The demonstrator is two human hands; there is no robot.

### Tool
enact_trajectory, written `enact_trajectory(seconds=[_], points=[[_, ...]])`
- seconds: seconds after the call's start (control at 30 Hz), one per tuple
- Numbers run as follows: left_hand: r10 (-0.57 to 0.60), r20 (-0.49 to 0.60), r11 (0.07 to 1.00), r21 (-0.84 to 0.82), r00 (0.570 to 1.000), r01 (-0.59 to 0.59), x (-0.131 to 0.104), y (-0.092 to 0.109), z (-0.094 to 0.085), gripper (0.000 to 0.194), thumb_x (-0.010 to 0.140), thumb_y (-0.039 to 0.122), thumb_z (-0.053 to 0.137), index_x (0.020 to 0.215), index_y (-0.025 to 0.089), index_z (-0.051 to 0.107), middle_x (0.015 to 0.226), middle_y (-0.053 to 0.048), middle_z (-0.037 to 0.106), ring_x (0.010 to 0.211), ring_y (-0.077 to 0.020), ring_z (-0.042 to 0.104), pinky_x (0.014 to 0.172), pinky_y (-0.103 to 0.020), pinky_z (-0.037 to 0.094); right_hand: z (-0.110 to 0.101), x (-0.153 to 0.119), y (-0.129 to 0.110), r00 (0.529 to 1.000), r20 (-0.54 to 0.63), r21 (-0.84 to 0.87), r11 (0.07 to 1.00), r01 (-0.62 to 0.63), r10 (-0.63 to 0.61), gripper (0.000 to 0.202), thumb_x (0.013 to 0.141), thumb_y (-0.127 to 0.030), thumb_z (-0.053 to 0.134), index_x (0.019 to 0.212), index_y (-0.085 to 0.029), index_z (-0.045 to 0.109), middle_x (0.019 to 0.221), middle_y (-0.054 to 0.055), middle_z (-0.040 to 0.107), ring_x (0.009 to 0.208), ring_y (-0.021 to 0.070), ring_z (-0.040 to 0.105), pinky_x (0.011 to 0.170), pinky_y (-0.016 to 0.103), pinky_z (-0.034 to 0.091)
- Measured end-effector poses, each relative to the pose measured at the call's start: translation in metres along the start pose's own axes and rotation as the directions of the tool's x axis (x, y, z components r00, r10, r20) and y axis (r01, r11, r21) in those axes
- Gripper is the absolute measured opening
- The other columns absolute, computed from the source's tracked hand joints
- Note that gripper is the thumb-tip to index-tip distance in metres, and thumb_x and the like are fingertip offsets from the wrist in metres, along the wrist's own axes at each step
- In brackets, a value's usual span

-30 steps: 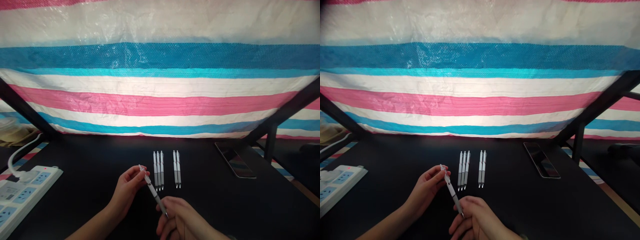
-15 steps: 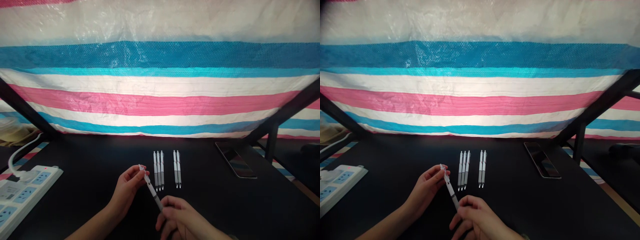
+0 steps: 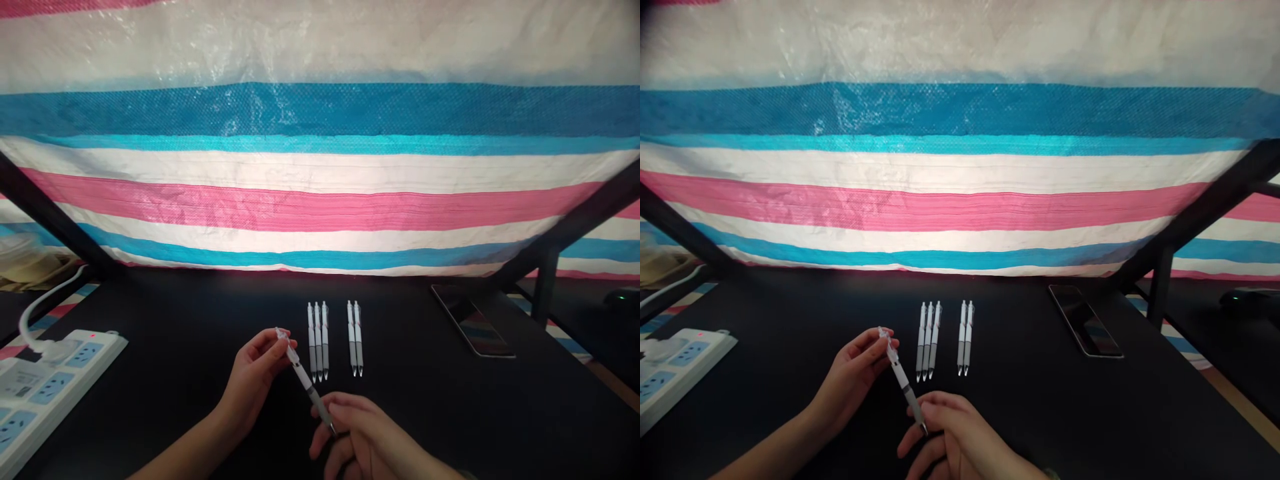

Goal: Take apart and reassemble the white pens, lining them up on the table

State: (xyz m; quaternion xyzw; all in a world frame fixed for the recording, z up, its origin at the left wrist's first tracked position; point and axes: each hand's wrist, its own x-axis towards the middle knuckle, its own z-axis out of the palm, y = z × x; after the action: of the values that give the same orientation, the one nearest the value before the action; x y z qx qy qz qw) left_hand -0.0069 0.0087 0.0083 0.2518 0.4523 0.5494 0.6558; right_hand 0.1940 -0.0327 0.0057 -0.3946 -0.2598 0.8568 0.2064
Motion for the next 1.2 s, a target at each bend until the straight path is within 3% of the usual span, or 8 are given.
enact_trajectory(seconds=[0.1, 0.33, 0.77, 1.2], points=[[0.005, -0.006, 1.0, 0.004, 1.0, -0.005, 0.001, 0.0, -0.001, 0.019, 0.074, 0.027, 0.08, 0.087, 0.015, 0.073, 0.08, -0.004, 0.07, 0.077, -0.0126, 0.062, 0.073, -0.022, 0.052, 0.001, 0.0, 0.002, 0.999, 0.007, -0.015, 0.999, -0.035, 0.035, 0.043, 0.078, -0.05, 0.066, 0.095, -0.012, 0.056, 0.075, 0.007, 0.07, 0.053, 0.01, 0.065, 0.043, 0.014, 0.039], [0.008, -0.009, 1.0, 0.011, 1.0, -0.008, -0.001, 0.0, -0.001, 0.02, 0.075, 0.028, 0.08, 0.087, 0.015, 0.073, 0.081, -0.005, 0.071, 0.075, -0.0124, 0.063, 0.071, -0.022, 0.052, 0.001, 0.001, 0.008, 0.999, -0.033, -0.021, 1.0, -0.009, 0.008, 0.038, 0.076, -0.046, 0.069, 0.087, -0.02, 0.042, 0.058, 0.002, 0.069, 0.044, 0.0079, 0.059, 0.039, 0.013, 0.034], [0.043, -0.083, 0.999, -0.02, 0.996, -0.044, 0.001, 0.002, 0.0, 0.024, 0.071, 0.028, 0.083, 0.086, 0.013, 0.073, 0.082, -0.005, 0.072, 0.077, -0.0126, 0.063, 0.071, -0.02, 0.053, 0.009, 0.0, -0.001, 0.99, -0.119, -0.099, 0.993, 0.066, -0.078, 0.037, 0.064, -0.03, 0.072, 0.079, -0.021, 0.039, 0.053, 0.0, 0.067, 0.038, 0.0084, 0.057, 0.036, 0.013, 0.035], [0.119, -0.135, 0.991, -0.043, 0.984, -0.126, 0.015, 0.006, -0.013, 0.022, 0.073, 0.03, 0.081, 0.086, 0.014, 0.072, 0.084, -0.005, 0.068, 0.078, -0.0122, 0.06, 0.07, -0.02, 0.053, 0.005, -0.001, 0.0, 0.988, -0.112, -0.07, 0.993, 0.098, -0.106, 0.036, 0.067, -0.032, 0.071, 0.08, -0.022, 0.039, 0.054, 0.0, 0.068, 0.039, 0.0099, 0.058, 0.038, 0.015, 0.035]])
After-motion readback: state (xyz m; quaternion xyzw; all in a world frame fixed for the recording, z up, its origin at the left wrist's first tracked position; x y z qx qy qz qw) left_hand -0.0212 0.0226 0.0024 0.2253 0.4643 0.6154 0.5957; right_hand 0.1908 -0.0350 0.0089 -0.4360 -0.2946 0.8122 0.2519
